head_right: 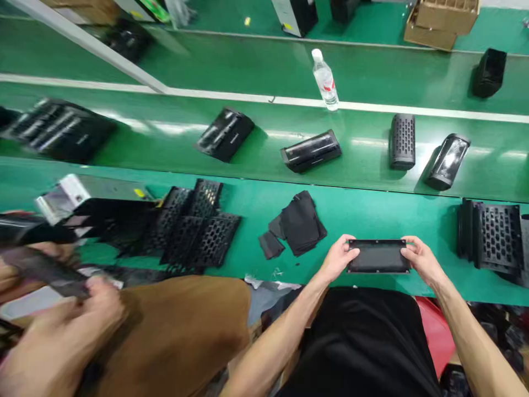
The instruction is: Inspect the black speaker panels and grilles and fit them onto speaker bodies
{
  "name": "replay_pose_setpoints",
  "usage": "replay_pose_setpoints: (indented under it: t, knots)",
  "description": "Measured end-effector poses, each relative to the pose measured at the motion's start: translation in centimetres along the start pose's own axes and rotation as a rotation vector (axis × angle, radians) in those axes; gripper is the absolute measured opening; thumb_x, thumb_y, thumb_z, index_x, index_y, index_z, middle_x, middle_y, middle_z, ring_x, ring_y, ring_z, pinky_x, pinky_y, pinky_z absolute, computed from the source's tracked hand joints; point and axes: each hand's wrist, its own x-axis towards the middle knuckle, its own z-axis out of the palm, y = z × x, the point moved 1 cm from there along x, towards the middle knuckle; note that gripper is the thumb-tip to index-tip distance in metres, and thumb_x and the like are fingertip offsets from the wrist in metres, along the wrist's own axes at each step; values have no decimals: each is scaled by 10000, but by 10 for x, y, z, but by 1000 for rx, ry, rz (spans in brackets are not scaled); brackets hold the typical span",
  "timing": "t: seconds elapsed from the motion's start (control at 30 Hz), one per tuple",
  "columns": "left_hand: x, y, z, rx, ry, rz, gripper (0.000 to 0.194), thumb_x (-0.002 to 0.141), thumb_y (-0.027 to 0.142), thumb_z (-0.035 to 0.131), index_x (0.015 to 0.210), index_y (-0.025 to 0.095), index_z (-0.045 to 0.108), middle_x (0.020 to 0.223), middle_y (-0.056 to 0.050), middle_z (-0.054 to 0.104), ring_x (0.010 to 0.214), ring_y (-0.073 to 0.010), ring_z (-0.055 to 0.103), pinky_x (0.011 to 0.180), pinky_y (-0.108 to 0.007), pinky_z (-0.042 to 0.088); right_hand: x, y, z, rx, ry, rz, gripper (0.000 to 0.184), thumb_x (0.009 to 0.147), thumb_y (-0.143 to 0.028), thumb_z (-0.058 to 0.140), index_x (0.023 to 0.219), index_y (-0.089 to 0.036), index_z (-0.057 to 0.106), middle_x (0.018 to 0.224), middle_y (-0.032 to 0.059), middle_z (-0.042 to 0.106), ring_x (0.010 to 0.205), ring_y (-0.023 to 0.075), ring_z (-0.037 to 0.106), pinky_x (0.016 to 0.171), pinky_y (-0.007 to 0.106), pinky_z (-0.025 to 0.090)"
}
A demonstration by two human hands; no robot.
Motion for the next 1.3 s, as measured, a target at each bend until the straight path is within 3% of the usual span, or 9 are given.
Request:
replay_pose_setpoints:
  t: [0.13,0.3,0.63,0.93,1.3]
  knots:
    - [-7,11,-7,-5,-3,26,560,779,549,831,1127,186,584,700,62,641,587,-110,562,612,-223,421,-11,-7,1,-4,-38,-44,678,603,-457,1046,1143,-242,698,892,17,794,736,165,710,677,267,556]
    - [-14,20,-13,-14,2,95,533,814,578,801,1123,187,610,673,71,578,587,-105,510,611,-226,406,-21,-13,12,31,-46,-65,534,648,-468,1022,1031,-239,729,898,25,792,731,174,716,677,280,569]
    - [-8,3,-23,-54,14,98,546,840,580,774,1204,191,653,718,44,592,621,-127,538,621,-236,414,-22,-16,26,41,-68,-101,468,677,-530,988,961,-244,751,845,31,790,682,183,711,660,293,577]
    - [-4,2,-23,-120,6,103,522,823,524,786,1198,186,650,784,25,651,624,-123,564,632,-241,448,-19,-20,31,86,-27,-79,499,583,-509,1037,864,-240,724,706,-25,703,575,133,619,576,253,541]
    - [-7,4,-23,-109,10,89,490,813,475,739,1202,191,650,699,58,558,602,-118,511,617,-233,429,-20,-21,33,53,-10,-60,543,559,-534,1050,906,-239,755,768,-2,752,630,149,677,626,267,590]
